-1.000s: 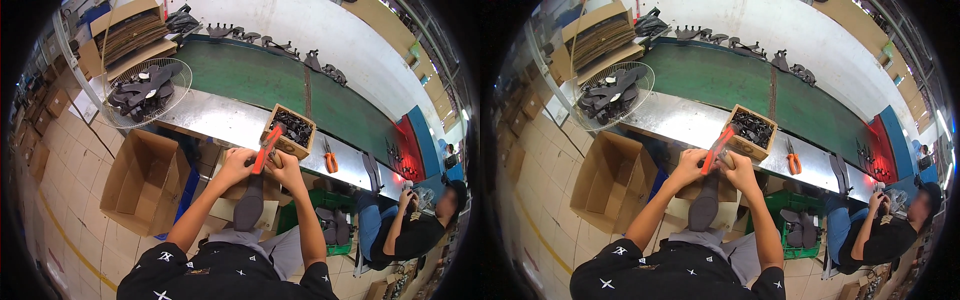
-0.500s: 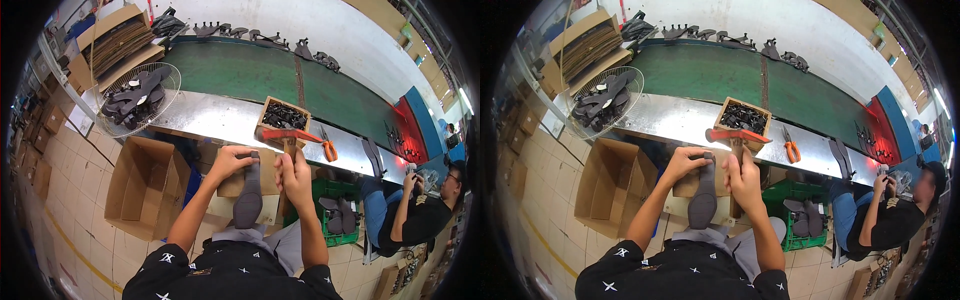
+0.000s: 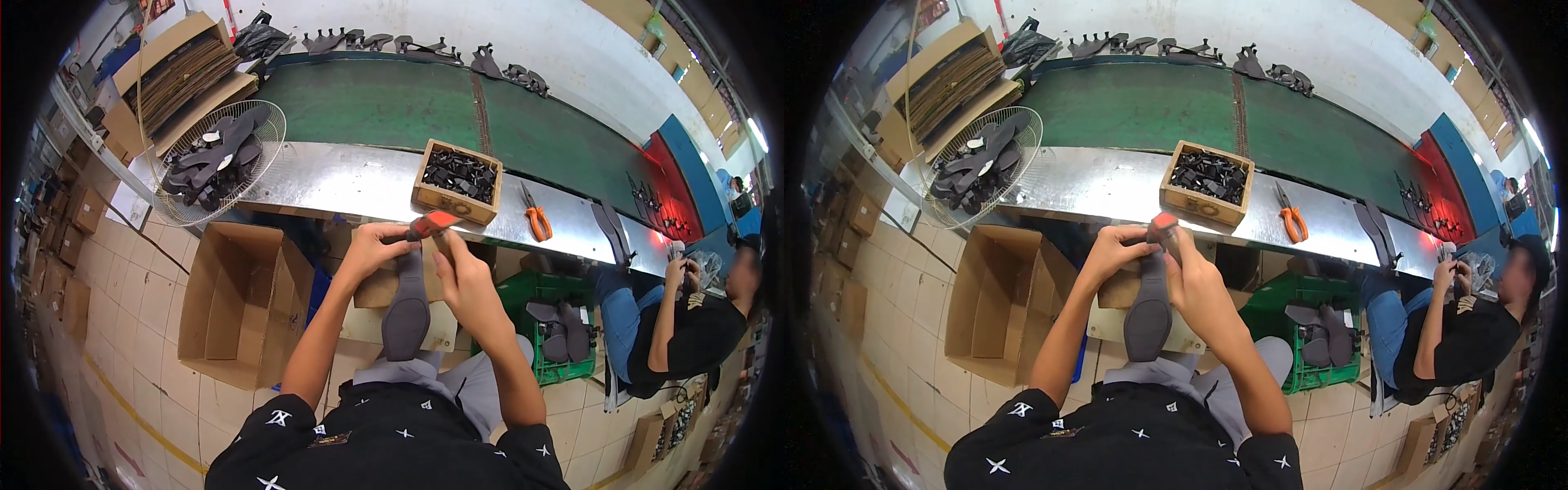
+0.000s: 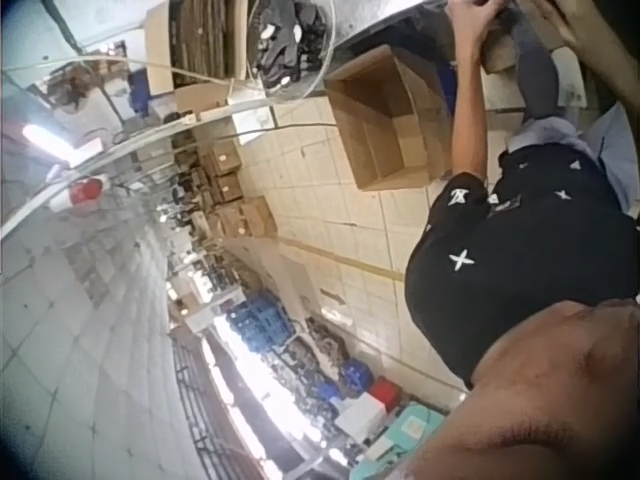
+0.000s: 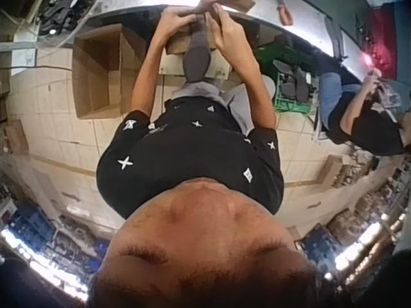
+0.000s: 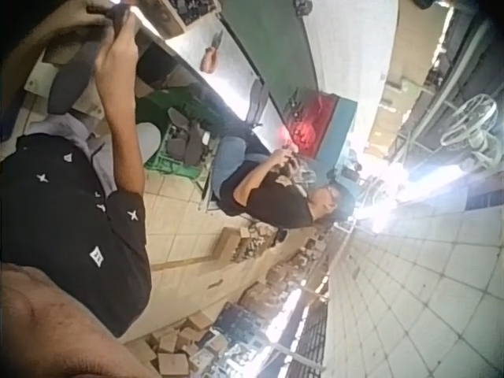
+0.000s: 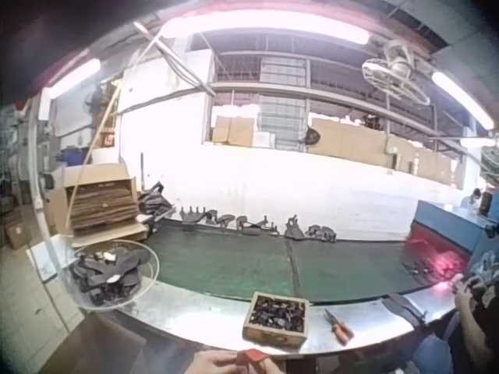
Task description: Manually attaching components to shoe soles using a hammer and pliers in a factory setting.
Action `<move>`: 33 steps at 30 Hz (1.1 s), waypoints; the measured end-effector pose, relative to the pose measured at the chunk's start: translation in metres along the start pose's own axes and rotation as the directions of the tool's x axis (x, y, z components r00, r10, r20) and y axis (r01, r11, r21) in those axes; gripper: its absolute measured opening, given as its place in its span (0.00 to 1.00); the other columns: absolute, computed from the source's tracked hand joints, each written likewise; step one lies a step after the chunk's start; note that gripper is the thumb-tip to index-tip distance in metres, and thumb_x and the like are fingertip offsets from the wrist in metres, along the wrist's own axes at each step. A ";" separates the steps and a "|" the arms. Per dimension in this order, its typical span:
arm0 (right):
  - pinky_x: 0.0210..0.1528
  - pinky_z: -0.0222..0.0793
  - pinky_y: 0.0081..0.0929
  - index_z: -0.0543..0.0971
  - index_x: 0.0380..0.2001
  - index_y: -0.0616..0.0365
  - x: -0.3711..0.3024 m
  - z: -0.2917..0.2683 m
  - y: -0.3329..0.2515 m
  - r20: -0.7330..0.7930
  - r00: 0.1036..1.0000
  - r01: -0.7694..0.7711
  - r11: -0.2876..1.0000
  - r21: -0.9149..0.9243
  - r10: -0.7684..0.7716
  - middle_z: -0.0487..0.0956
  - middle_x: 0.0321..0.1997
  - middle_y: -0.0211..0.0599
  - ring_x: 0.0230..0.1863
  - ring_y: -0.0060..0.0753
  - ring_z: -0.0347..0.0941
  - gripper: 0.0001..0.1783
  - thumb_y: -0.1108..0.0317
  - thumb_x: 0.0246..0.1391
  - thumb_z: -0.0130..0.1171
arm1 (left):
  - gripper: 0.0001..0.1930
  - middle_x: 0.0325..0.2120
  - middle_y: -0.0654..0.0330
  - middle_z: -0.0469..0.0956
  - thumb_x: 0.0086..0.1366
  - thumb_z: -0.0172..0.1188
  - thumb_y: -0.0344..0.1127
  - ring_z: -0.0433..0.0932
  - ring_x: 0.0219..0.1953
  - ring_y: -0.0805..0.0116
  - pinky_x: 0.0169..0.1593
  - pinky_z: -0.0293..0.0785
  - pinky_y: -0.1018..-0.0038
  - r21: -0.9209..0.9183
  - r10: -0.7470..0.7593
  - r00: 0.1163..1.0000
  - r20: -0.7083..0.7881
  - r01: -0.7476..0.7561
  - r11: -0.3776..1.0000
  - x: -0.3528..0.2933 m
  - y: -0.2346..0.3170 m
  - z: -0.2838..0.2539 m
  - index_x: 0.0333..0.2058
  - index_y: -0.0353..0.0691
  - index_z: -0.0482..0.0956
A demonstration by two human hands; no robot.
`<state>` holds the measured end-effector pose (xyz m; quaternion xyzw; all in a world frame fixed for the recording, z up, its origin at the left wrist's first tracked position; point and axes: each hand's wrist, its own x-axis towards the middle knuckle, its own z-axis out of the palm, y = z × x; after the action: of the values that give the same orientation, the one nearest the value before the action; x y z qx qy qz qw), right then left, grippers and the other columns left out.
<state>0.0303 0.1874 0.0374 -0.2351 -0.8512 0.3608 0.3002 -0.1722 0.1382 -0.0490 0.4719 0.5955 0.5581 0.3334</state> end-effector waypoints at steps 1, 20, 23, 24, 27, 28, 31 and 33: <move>0.37 0.72 0.38 0.68 0.58 0.66 0.000 -0.002 0.002 -0.003 1.000 -0.005 1.000 -0.001 0.005 0.78 0.30 0.53 0.32 0.50 0.79 0.20 0.71 0.65 0.53 | 0.14 0.38 0.58 0.86 0.58 0.70 0.34 0.80 0.41 0.76 0.50 0.74 0.76 -0.001 -0.002 1.000 0.006 0.002 1.000 0.000 -0.003 0.001 0.43 0.37 0.87; 0.31 0.73 0.48 0.65 0.57 0.68 -0.006 -0.014 -0.040 -0.085 0.996 0.005 0.999 -0.047 -0.009 0.79 0.32 0.60 0.30 0.63 0.77 0.20 0.75 0.64 0.52 | 0.44 0.58 0.58 0.76 0.57 0.67 0.50 0.60 0.69 0.51 0.73 0.49 0.55 0.579 0.137 0.990 0.019 -0.123 0.806 -0.016 -0.010 -0.003 0.68 0.41 0.58; 0.35 0.72 0.53 0.66 0.57 0.63 -0.013 0.015 0.004 0.121 0.991 -0.030 0.983 -0.183 0.052 0.78 0.35 0.67 0.38 0.69 0.76 0.20 0.75 0.63 0.52 | 0.32 0.55 0.57 0.78 0.59 0.66 0.47 0.61 0.69 0.53 0.72 0.49 0.52 0.666 0.119 0.992 0.045 -0.118 0.736 -0.027 -0.015 0.007 0.60 0.44 0.72; 0.35 0.73 0.51 0.67 0.56 0.64 -0.007 0.008 -0.003 0.082 0.997 0.006 0.994 -0.112 0.003 0.78 0.35 0.65 0.37 0.69 0.76 0.19 0.74 0.63 0.52 | 0.25 0.53 0.57 0.79 0.60 0.65 0.46 0.64 0.68 0.53 0.72 0.49 0.51 0.656 0.131 0.991 -0.007 -0.094 0.749 -0.023 -0.014 0.006 0.56 0.46 0.78; 0.36 0.73 0.40 0.70 0.54 0.65 0.004 -0.014 -0.026 -0.022 0.994 -0.107 0.993 0.057 0.108 0.79 0.35 0.62 0.37 0.64 0.78 0.17 0.72 0.64 0.54 | 0.18 0.49 0.57 0.82 0.61 0.63 0.42 0.72 0.62 0.52 0.69 0.55 0.55 0.632 0.276 0.961 0.003 -0.216 0.744 -0.028 -0.008 0.002 0.48 0.42 0.82; 0.36 0.74 0.40 0.70 0.56 0.65 0.005 -0.017 -0.020 -0.048 0.998 -0.036 0.999 0.018 0.037 0.79 0.37 0.61 0.36 0.63 0.79 0.18 0.72 0.64 0.54 | 0.10 0.42 0.53 0.83 0.61 0.63 0.36 0.80 0.51 0.50 0.57 0.70 0.59 0.487 0.380 0.923 0.056 -0.358 0.797 -0.038 -0.002 0.002 0.38 0.36 0.84; 0.35 0.74 0.42 0.68 0.62 0.62 0.010 -0.005 0.002 -0.114 0.981 0.150 0.986 -0.073 -0.158 0.80 0.40 0.57 0.35 0.58 0.79 0.25 0.72 0.63 0.56 | 0.09 0.33 0.50 0.80 0.59 0.67 0.33 0.81 0.35 0.53 0.39 0.75 0.66 0.092 0.166 0.959 0.229 -0.191 0.977 -0.084 0.057 0.014 0.31 0.33 0.80; 0.33 0.74 0.44 0.67 0.63 0.60 0.006 0.015 0.024 0.112 0.977 0.211 0.919 -0.334 -0.184 0.78 0.40 0.48 0.36 0.53 0.79 0.29 0.69 0.59 0.60 | 0.10 0.27 0.52 0.76 0.58 0.69 0.31 0.76 0.27 0.57 0.30 0.71 0.69 0.048 0.231 0.935 0.268 -0.253 0.966 -0.114 0.089 0.018 0.28 0.31 0.78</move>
<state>0.0205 0.1995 0.0132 -0.1826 -0.9314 0.1835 0.2558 -0.1009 0.0321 0.0206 0.6239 0.5064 0.5033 0.3178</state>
